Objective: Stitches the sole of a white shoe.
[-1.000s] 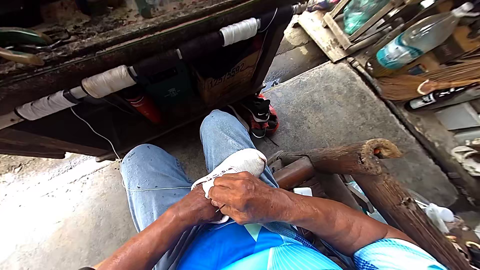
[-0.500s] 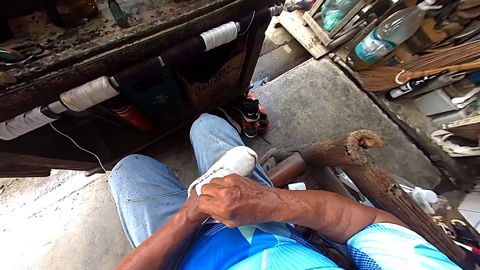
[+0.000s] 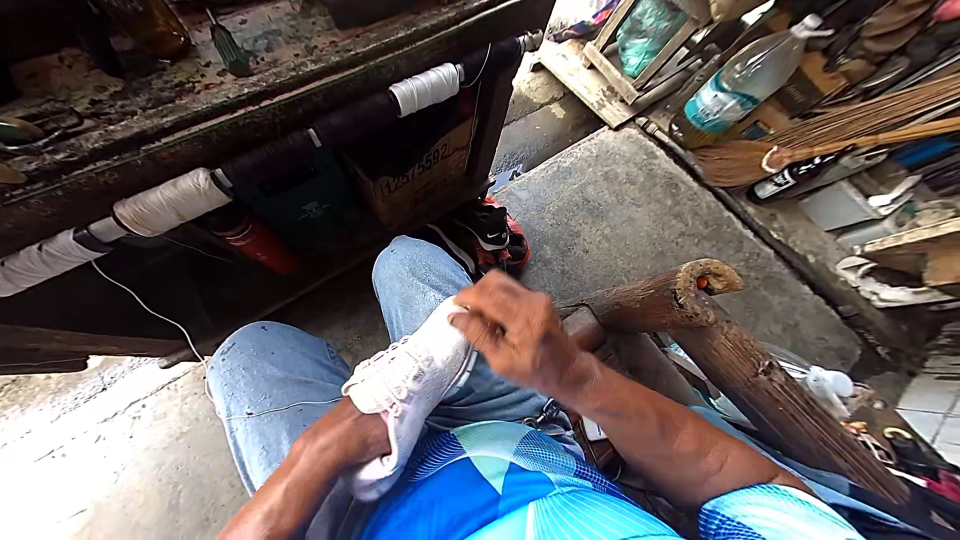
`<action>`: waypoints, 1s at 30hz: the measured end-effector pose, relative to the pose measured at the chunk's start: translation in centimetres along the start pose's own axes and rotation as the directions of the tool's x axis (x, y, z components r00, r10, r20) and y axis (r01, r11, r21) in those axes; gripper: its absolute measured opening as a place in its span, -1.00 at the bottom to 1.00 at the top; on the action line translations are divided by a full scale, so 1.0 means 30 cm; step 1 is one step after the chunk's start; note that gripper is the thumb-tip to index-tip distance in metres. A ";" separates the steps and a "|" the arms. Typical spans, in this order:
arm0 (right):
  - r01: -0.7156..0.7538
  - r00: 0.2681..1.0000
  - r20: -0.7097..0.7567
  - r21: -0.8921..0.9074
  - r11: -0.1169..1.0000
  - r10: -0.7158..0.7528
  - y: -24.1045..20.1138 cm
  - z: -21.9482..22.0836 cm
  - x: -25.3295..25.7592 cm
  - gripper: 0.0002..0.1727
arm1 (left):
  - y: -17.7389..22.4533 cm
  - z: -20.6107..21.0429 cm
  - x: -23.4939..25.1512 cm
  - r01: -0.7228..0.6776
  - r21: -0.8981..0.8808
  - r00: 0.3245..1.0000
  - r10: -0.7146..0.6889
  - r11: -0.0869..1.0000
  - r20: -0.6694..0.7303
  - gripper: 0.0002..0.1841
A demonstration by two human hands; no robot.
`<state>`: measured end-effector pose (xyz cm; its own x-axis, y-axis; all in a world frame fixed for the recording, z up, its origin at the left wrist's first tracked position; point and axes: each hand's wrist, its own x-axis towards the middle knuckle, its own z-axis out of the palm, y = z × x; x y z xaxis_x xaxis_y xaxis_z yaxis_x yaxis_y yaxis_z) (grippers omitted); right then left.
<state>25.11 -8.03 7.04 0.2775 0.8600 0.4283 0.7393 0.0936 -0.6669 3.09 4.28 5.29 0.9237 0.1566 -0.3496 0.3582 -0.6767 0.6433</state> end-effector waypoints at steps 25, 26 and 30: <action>-0.505 0.863 0.298 0.473 0.722 0.408 0.185 0.036 -0.095 -0.79 | -0.099 0.145 -0.047 0.005 -0.344 1.000 -0.005 0.939 0.001 -0.71; -0.507 0.859 0.236 0.510 0.695 0.454 0.182 0.039 -0.112 -0.76 | -0.096 0.139 -0.046 0.040 -0.361 0.999 -0.031 0.932 0.032 -0.70; -0.527 0.829 0.154 0.535 0.660 0.537 0.172 0.039 -0.190 -0.62 | -0.124 0.161 -0.040 0.070 -0.477 0.997 -0.068 0.876 0.022 -0.75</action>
<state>26.63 -11.86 0.44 0.5330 0.8406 -0.0968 0.0138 -0.1230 -0.9923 -0.02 3.14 0.03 0.8939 0.1860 -0.4078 0.4437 -0.2387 0.8638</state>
